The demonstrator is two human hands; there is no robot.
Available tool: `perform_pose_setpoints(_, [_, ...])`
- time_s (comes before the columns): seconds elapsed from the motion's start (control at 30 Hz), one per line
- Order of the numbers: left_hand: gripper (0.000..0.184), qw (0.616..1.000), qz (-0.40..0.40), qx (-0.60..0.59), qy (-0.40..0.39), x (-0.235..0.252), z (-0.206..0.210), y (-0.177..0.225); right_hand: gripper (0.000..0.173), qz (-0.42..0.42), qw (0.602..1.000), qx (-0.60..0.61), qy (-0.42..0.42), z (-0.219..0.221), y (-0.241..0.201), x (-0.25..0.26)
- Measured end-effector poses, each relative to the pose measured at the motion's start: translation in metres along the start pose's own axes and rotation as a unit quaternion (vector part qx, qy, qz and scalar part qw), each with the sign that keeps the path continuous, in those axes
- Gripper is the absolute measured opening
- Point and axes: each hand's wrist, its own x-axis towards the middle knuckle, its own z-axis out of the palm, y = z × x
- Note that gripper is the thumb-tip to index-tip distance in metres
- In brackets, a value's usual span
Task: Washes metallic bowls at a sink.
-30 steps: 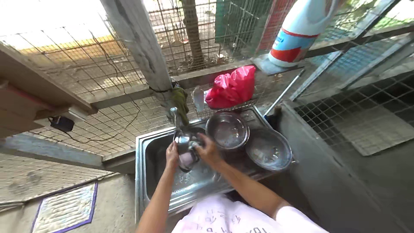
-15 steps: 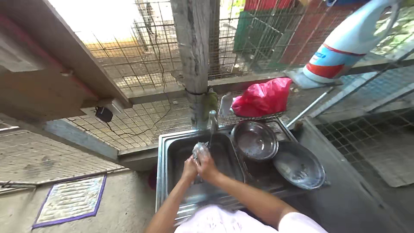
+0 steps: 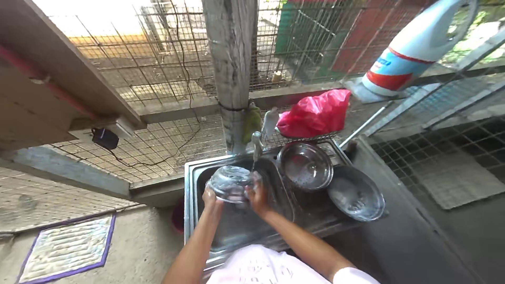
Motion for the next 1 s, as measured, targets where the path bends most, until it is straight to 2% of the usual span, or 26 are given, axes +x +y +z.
perform_pose_setpoints(0.07, [0.034,0.999,-0.015,0.044,-0.011,-0.005,0.008,-0.008,0.044,-0.160,0.982,-0.098,0.007,0.019,-0.008,-0.008])
perform_pose_setpoints(0.1, [0.035,0.995,-0.027,0.088,-0.030,-0.008,0.011,-0.013,0.036,-0.212,0.968,-0.132,-0.022,0.021,-0.018,-0.001])
perform_pose_setpoints(0.13, [0.034,0.988,-0.039,0.133,-0.063,-0.011,0.013,-0.016,0.032,-0.226,0.958,-0.156,-0.081,0.016,-0.030,0.012])
perform_pose_setpoints(0.2, [0.033,0.971,-0.053,0.200,-0.121,-0.017,0.015,-0.019,0.034,-0.137,0.952,-0.160,-0.224,-0.001,-0.053,0.052])
perform_pose_setpoints(0.27, [0.036,0.959,-0.054,0.237,-0.146,-0.026,0.020,-0.010,0.033,0.006,0.957,-0.085,-0.276,-0.021,-0.053,0.090])
perform_pose_setpoints(0.33, [0.040,0.963,-0.057,0.226,-0.135,-0.031,0.020,0.003,0.037,0.127,0.965,-0.028,-0.229,-0.038,-0.028,0.099])
perform_pose_setpoints(0.4, [0.040,0.979,-0.053,0.168,-0.099,-0.022,0.014,0.011,0.043,0.141,0.974,-0.042,-0.174,-0.042,0.000,0.080])
perform_pose_setpoints(0.47, [0.041,0.988,-0.035,0.123,-0.082,-0.008,0.006,0.011,0.043,0.063,0.988,-0.034,-0.136,-0.030,0.003,0.040])
perform_pose_setpoints(0.53, [0.042,0.987,-0.039,0.138,-0.074,-0.003,-0.001,0.003,0.041,-0.056,0.991,-0.036,-0.113,-0.011,-0.009,0.008])
perform_pose_setpoints(0.6, [0.041,0.977,-0.063,0.184,-0.092,-0.010,0.000,-0.007,0.037,-0.132,0.981,-0.050,-0.136,-0.003,-0.026,0.013])
perform_pose_setpoints(0.63, [0.039,0.970,-0.072,0.205,-0.112,-0.014,0.001,-0.013,0.033,-0.137,0.977,-0.039,-0.158,-0.005,-0.031,0.027])
perform_pose_setpoints(0.7, [0.038,0.956,-0.080,0.237,-0.150,-0.023,0.006,-0.015,0.026,-0.043,0.978,0.000,-0.203,-0.018,-0.033,0.063])
perform_pose_setpoints(0.77, [0.040,0.957,-0.079,0.238,-0.145,-0.028,0.010,-0.007,0.030,0.074,0.977,0.007,-0.202,-0.034,-0.012,0.086])
perform_pose_setpoints(0.83, [0.041,0.975,-0.064,0.175,-0.118,-0.020,0.008,0.002,0.041,0.138,0.973,-0.012,-0.185,-0.041,0.015,0.078])
perform_pose_setpoints(0.87, [0.041,0.984,-0.053,0.134,-0.101,-0.013,0.006,0.004,0.044,0.137,0.977,-0.013,-0.162,-0.039,0.021,0.063])
perform_pose_setpoints(0.93, [0.040,0.995,-0.040,0.062,-0.069,0.002,0.001,0.003,0.048,0.073,0.992,0.004,-0.105,-0.025,0.018,0.019])
perform_pose_setpoints(1.0, [0.041,0.997,-0.031,0.065,-0.034,0.005,0.001,-0.002,0.055,-0.032,0.996,-0.030,-0.072,-0.003,0.005,-0.015])
